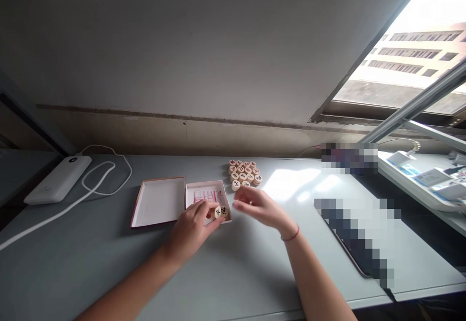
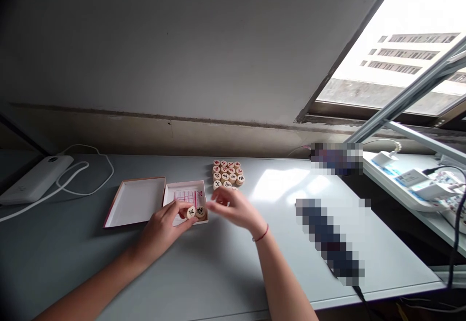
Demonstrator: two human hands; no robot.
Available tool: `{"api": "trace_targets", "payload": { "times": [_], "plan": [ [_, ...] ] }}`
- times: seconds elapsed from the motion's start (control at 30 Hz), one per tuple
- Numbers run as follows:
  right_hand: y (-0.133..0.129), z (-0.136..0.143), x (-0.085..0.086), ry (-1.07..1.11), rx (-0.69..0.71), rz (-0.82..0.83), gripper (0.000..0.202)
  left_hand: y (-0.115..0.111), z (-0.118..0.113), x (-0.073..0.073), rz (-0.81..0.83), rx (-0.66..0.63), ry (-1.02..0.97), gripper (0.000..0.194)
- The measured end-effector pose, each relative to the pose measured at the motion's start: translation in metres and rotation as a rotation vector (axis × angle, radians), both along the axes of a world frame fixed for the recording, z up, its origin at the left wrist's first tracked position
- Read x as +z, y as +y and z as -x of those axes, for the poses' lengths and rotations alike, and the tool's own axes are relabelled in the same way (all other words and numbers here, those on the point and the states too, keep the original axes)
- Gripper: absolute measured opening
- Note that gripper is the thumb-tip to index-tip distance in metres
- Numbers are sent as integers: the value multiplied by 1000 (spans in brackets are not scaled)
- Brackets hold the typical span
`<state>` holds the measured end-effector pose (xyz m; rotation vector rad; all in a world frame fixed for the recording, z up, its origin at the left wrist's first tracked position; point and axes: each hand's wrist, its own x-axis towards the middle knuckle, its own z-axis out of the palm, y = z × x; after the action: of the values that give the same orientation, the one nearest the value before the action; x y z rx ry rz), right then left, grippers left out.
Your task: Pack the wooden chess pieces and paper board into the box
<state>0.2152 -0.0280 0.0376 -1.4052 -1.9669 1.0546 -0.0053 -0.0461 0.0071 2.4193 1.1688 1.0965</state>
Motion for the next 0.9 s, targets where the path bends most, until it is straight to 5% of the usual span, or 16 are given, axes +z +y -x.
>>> {"api": "trace_targets", "payload": {
  "times": [0.17,0.27,0.43,0.73,0.9],
  "plan": [
    [-17,40,8,87,116,-29,17,-2,-1,-2,-117,0,73,5],
    [-13,22,7,8,-17,-113,12,-1,-2,0,-129,3,84,15],
    [1,-29,-4,-415,-397,-266,11,3,0,-2,-120,2,104,29],
    [10,-30,-30,-521,-427,-171,27,5,2,-6,-61,-21,117,28],
    [14,-31,-37,-522,-442,-167,19,4,2,-5,3,-44,198,28]
  ]
}}
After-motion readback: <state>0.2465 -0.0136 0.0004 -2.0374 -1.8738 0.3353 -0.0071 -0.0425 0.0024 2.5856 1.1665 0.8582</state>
